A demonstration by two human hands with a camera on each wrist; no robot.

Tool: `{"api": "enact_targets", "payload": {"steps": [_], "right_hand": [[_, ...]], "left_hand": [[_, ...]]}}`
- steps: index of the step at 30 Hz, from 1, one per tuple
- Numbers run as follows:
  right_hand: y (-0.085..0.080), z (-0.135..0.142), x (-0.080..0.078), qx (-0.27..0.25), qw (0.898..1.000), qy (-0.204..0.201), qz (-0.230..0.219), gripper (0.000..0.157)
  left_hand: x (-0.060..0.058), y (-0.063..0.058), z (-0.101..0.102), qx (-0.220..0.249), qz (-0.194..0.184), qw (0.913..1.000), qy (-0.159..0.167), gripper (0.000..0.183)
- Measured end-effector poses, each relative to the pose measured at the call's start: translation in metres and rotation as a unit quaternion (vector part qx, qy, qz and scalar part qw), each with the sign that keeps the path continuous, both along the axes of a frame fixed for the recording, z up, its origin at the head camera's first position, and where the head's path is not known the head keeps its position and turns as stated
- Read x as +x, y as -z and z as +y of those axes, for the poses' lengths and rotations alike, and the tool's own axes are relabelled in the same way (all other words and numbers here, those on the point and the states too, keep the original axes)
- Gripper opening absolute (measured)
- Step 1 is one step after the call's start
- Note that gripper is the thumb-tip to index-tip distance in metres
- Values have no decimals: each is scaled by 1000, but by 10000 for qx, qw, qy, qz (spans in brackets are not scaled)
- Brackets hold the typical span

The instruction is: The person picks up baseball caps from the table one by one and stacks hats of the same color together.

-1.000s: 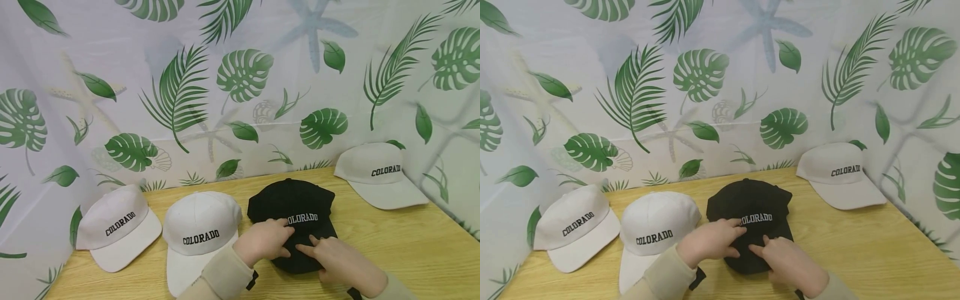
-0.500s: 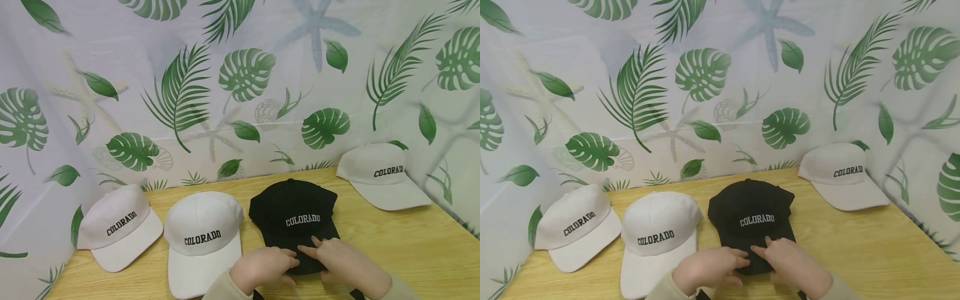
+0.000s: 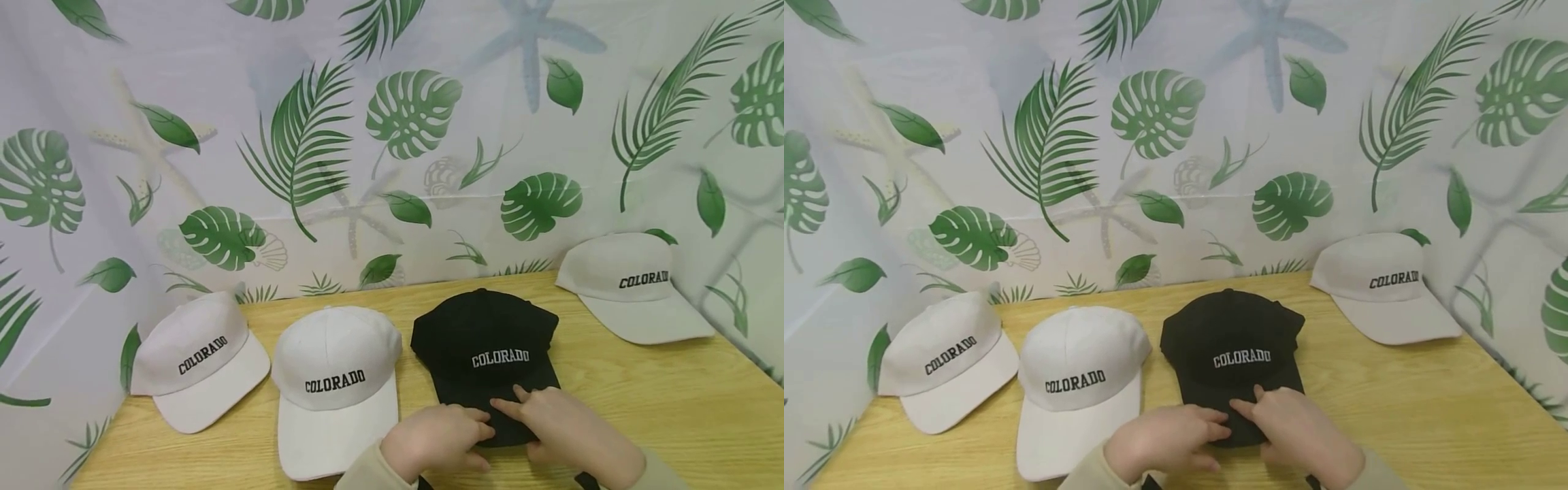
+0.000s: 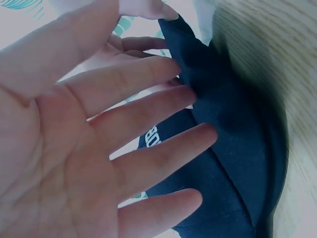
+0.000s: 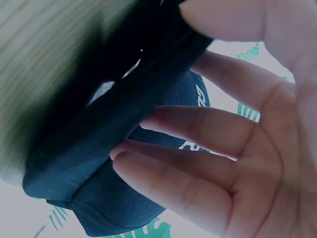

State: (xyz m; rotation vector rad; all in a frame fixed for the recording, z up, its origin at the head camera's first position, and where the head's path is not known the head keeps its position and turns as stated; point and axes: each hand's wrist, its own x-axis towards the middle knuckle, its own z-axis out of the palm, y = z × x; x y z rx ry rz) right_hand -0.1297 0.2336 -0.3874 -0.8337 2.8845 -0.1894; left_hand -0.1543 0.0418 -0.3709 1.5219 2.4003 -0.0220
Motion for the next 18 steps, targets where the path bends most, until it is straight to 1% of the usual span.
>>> {"api": "enact_targets", "payload": {"steps": [5, 7, 12, 15, 18], "right_hand": [[-3, -1, 3, 87, 9988, 430, -195, 57], [-5, -1, 5, 124, 9983, 552, -170, 58], [-6, -1, 8, 90, 9984, 544, 87, 60], [-4, -2, 7, 62, 9981, 611, -44, 64], [-2, -3, 5, 76, 9982, 592, -94, 66]], "left_hand": [[1, 1, 1, 20, 156, 9998, -79, 44], [1, 2, 2, 35, 207, 9997, -116, 44], [0, 4, 2, 81, 279, 9993, -240, 46], [0, 5, 2, 88, 297, 9992, -259, 48], [0, 5, 1, 88, 315, 9992, -248, 48]]}}
